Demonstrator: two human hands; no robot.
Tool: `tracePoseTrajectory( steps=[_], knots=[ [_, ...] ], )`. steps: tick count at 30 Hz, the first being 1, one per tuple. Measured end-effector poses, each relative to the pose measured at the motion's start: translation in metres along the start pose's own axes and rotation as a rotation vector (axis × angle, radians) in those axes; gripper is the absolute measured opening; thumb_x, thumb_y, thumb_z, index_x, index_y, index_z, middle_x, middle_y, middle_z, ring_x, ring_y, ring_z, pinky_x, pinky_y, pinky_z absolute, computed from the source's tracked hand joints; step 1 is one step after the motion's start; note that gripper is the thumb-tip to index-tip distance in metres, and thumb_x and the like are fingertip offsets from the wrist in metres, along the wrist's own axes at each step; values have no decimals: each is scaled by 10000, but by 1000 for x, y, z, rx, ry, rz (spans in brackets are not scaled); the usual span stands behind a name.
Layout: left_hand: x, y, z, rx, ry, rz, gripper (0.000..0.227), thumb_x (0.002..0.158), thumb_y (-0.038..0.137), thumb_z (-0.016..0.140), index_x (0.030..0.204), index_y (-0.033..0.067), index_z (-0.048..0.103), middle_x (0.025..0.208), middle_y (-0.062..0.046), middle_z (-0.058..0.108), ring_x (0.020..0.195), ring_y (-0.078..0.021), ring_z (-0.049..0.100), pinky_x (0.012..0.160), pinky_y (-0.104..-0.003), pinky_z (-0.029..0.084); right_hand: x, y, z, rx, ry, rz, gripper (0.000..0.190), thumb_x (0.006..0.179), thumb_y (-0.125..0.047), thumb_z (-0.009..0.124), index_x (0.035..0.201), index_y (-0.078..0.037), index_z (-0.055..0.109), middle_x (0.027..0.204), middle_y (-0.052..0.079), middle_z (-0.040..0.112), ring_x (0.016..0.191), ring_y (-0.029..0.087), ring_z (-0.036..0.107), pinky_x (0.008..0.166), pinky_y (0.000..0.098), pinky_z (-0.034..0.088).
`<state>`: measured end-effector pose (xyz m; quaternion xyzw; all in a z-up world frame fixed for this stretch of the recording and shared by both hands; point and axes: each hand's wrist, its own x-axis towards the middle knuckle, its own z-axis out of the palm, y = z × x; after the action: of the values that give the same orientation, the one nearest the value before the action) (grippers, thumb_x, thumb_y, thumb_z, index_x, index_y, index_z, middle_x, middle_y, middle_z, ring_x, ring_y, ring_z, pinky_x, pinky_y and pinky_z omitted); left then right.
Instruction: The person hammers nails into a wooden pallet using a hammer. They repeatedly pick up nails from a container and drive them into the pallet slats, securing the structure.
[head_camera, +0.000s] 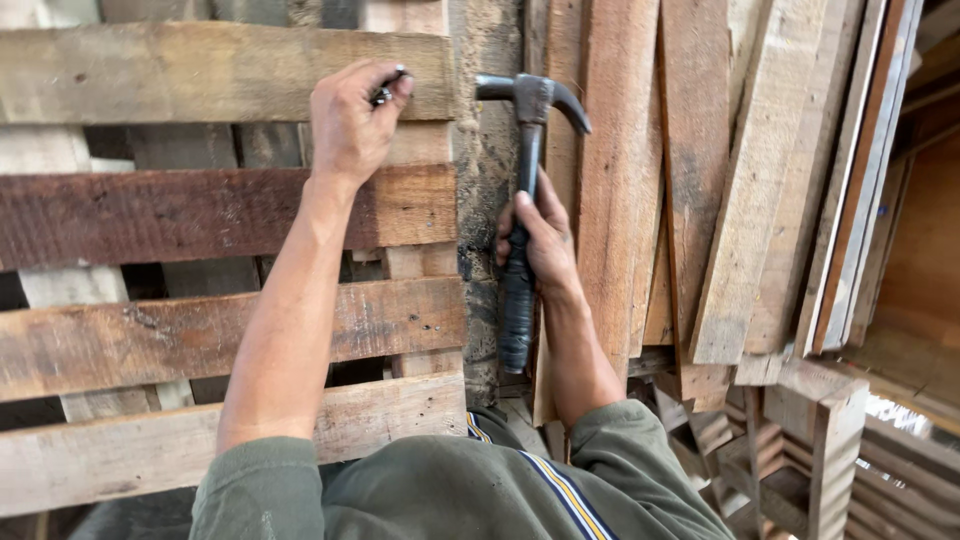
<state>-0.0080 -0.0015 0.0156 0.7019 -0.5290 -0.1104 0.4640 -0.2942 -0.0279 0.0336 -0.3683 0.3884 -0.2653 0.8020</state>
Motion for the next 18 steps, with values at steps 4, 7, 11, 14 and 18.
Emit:
tracePoseTrajectory(
  steps=[4,7,11,14,18],
  knots=[
    [2,14,-4,24,-15,0,99,1044,145,783,1062,47,784,947,-83,776,820,-162,721,695,-306,551,-2,3,-1,-26,-21,84,676,1063,-214,572,1661,-167,261,751,48,611,561,140,603,476,289,530],
    [2,19,-8,-2,-42,-43,114,1059,147,778,1069,34,772,932,-91,758,808,-166,698,694,-308,526,-4,4,0,35,7,103,692,1034,-226,577,1647,-183,257,727,39,608,543,137,604,450,288,528],
    [2,21,-8,-4,-76,-61,166,1094,194,783,1076,31,765,916,-80,745,793,-158,676,694,-304,513,-7,0,-8,52,-26,154,698,1037,-215,585,1656,-193,264,720,30,610,541,127,596,467,279,528],
    [7,13,-5,2,-80,-44,172,1111,231,774,1068,64,776,923,-42,757,799,-127,691,688,-290,538,-7,2,-9,57,15,30,689,1055,-221,573,1662,-201,246,746,35,624,560,132,606,485,294,548],
    [1,2,-2,3,-81,-53,179,1121,240,753,1029,89,776,887,-8,747,767,-104,668,659,-277,539,-5,12,-5,-2,91,-135,668,1061,-246,545,1642,-219,216,708,30,602,518,130,598,456,305,560]
  ],
)
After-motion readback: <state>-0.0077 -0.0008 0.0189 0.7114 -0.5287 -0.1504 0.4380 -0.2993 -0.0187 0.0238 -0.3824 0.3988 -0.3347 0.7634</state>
